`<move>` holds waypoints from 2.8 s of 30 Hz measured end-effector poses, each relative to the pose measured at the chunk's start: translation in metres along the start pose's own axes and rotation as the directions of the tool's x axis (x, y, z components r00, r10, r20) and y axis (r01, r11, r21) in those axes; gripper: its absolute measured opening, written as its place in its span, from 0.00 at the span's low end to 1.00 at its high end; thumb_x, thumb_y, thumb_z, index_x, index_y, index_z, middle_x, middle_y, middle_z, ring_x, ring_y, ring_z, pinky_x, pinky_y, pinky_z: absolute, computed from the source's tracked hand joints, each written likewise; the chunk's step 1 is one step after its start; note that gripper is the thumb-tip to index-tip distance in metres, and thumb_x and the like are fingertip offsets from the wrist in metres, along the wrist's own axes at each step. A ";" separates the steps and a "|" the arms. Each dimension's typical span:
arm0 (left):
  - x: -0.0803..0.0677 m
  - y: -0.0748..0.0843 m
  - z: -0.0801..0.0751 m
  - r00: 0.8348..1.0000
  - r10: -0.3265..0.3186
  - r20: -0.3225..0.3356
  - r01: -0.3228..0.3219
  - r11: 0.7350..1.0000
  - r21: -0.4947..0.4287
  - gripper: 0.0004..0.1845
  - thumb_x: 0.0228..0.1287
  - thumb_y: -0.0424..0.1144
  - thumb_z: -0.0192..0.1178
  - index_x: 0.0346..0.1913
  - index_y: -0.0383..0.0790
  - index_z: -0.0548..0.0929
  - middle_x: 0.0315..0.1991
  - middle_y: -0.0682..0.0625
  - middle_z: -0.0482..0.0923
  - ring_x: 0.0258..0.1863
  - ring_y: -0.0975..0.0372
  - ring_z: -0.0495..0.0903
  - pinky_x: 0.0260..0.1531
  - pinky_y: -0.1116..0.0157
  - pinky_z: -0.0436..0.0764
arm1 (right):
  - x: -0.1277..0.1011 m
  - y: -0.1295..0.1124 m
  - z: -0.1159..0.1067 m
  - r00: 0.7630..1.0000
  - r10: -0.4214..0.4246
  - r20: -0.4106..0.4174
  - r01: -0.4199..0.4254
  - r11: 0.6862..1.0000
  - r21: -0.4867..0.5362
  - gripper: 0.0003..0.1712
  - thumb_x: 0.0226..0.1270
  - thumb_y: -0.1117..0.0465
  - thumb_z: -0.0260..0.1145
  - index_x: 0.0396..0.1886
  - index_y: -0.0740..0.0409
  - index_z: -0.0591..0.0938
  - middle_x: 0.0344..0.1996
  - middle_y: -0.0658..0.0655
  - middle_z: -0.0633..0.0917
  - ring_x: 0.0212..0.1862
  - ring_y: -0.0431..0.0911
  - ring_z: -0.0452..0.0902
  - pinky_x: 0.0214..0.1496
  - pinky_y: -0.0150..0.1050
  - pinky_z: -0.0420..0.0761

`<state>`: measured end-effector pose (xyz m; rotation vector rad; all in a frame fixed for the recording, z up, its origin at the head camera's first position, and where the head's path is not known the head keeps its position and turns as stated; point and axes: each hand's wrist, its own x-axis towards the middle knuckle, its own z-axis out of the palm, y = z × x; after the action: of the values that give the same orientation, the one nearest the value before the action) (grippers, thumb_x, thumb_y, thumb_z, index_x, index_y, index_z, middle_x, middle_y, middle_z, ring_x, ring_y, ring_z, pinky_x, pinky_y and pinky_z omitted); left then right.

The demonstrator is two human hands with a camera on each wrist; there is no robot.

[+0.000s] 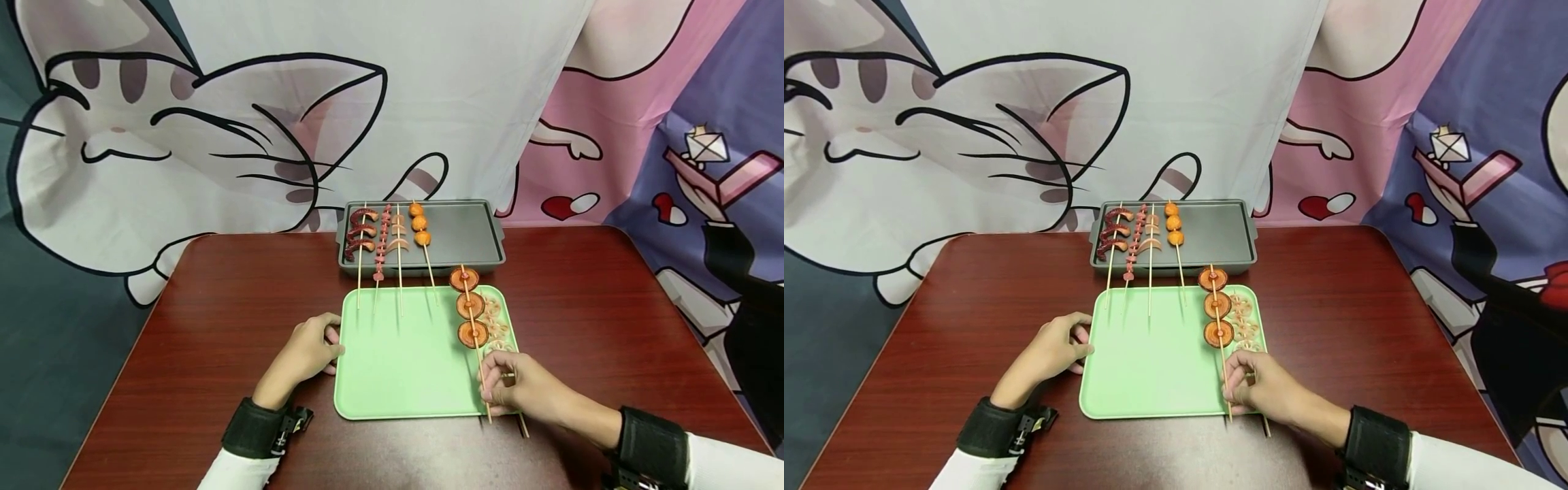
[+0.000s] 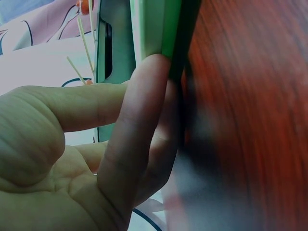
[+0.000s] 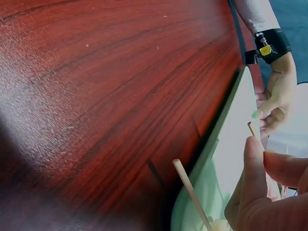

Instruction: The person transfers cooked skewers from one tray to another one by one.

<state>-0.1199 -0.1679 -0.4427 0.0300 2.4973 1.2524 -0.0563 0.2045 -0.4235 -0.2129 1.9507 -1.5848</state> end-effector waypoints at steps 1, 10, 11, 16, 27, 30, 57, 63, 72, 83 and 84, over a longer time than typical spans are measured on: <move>0.000 0.000 0.000 1.000 0.001 0.001 -0.001 1.000 0.002 0.26 0.64 0.24 0.64 0.66 0.27 0.75 0.35 0.42 0.76 0.19 0.57 0.80 0.20 0.62 0.88 | -0.001 0.001 0.000 1.000 0.001 0.001 -0.001 1.000 -0.001 0.09 0.64 0.79 0.64 0.41 0.76 0.75 0.31 0.54 0.80 0.35 0.42 0.83 0.39 0.42 0.93; 0.001 0.000 -0.001 1.000 0.006 0.008 -0.006 1.000 -0.002 0.26 0.65 0.23 0.64 0.66 0.27 0.75 0.36 0.42 0.75 0.20 0.57 0.81 0.21 0.62 0.88 | -0.004 0.006 0.003 1.000 0.020 0.009 -0.020 0.999 0.037 0.11 0.64 0.78 0.67 0.43 0.78 0.75 0.31 0.54 0.80 0.35 0.41 0.83 0.38 0.39 0.93; 0.001 0.000 -0.001 1.000 0.005 0.009 -0.005 1.000 -0.004 0.26 0.65 0.23 0.64 0.66 0.27 0.75 0.36 0.42 0.75 0.20 0.57 0.81 0.21 0.62 0.88 | -0.004 0.007 0.003 1.000 0.025 0.009 -0.026 0.999 0.038 0.12 0.64 0.78 0.67 0.43 0.78 0.75 0.31 0.54 0.80 0.35 0.41 0.83 0.38 0.39 0.93; 0.001 -0.001 -0.001 1.000 0.011 0.006 -0.011 1.000 -0.004 0.25 0.64 0.23 0.63 0.65 0.26 0.75 0.36 0.42 0.75 0.20 0.57 0.80 0.21 0.62 0.88 | -0.004 0.009 0.002 0.999 0.046 0.001 -0.046 0.997 0.056 0.13 0.64 0.78 0.68 0.45 0.80 0.75 0.31 0.55 0.80 0.35 0.42 0.83 0.39 0.39 0.92; 0.001 0.000 0.001 1.000 0.002 0.002 -0.002 1.000 0.000 0.25 0.64 0.23 0.64 0.65 0.27 0.75 0.36 0.42 0.75 0.21 0.58 0.80 0.21 0.62 0.89 | -0.005 0.012 0.002 0.998 0.065 0.002 -0.065 0.996 0.062 0.12 0.64 0.77 0.68 0.44 0.79 0.75 0.31 0.55 0.81 0.34 0.42 0.83 0.38 0.38 0.92; 0.001 -0.001 0.001 1.000 -0.001 0.001 0.001 1.000 -0.002 0.25 0.64 0.23 0.64 0.65 0.27 0.75 0.36 0.42 0.75 0.21 0.58 0.80 0.21 0.62 0.89 | -0.005 0.013 0.003 0.997 0.071 0.004 -0.072 0.996 0.061 0.12 0.64 0.77 0.68 0.44 0.78 0.76 0.31 0.55 0.81 0.34 0.42 0.83 0.38 0.37 0.92; 0.001 0.000 0.000 1.000 0.001 0.002 -0.001 1.000 -0.009 0.25 0.65 0.23 0.64 0.65 0.27 0.75 0.36 0.42 0.75 0.21 0.57 0.80 0.21 0.62 0.89 | 0.002 0.008 0.009 0.998 0.056 -0.040 -0.065 0.955 -0.289 0.09 0.61 0.70 0.75 0.32 0.62 0.81 0.21 0.55 0.84 0.22 0.43 0.84 0.24 0.39 0.90; 0.002 -0.001 0.001 1.000 0.003 0.000 -0.003 1.000 -0.005 0.25 0.65 0.23 0.64 0.65 0.28 0.76 0.36 0.42 0.75 0.21 0.57 0.80 0.20 0.62 0.88 | 0.005 0.009 0.008 0.998 0.023 -0.053 -0.040 0.932 -0.361 0.11 0.61 0.68 0.76 0.30 0.60 0.79 0.19 0.53 0.83 0.19 0.42 0.83 0.20 0.38 0.88; 0.001 -0.001 0.001 1.000 0.003 0.000 -0.003 1.000 -0.009 0.25 0.64 0.23 0.64 0.65 0.27 0.75 0.36 0.42 0.75 0.20 0.57 0.80 0.21 0.62 0.89 | 0.006 -0.006 0.000 0.998 -0.068 -0.013 0.053 0.870 -0.490 0.11 0.64 0.65 0.75 0.28 0.56 0.79 0.17 0.50 0.83 0.17 0.38 0.81 0.18 0.33 0.85; 0.001 0.000 0.000 1.000 0.003 0.006 -0.003 1.000 -0.007 0.25 0.65 0.23 0.64 0.65 0.27 0.75 0.36 0.42 0.75 0.20 0.57 0.80 0.21 0.62 0.89 | 0.013 -0.026 -0.015 0.976 -0.211 -0.062 0.119 0.744 -0.657 0.10 0.63 0.64 0.77 0.30 0.51 0.81 0.20 0.41 0.81 0.20 0.31 0.76 0.21 0.28 0.78; 0.001 0.000 0.000 1.000 0.005 0.006 -0.005 1.000 -0.006 0.25 0.65 0.23 0.64 0.65 0.27 0.75 0.36 0.42 0.75 0.20 0.57 0.80 0.21 0.62 0.89 | 0.014 -0.029 -0.016 0.975 -0.214 -0.065 0.120 0.744 -0.657 0.09 0.63 0.64 0.76 0.31 0.52 0.81 0.20 0.41 0.82 0.21 0.31 0.76 0.21 0.29 0.79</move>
<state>-0.1206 -0.1681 -0.4427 0.0387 2.4899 1.2605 -0.0831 0.2037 -0.4002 -0.5900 2.6020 -0.9611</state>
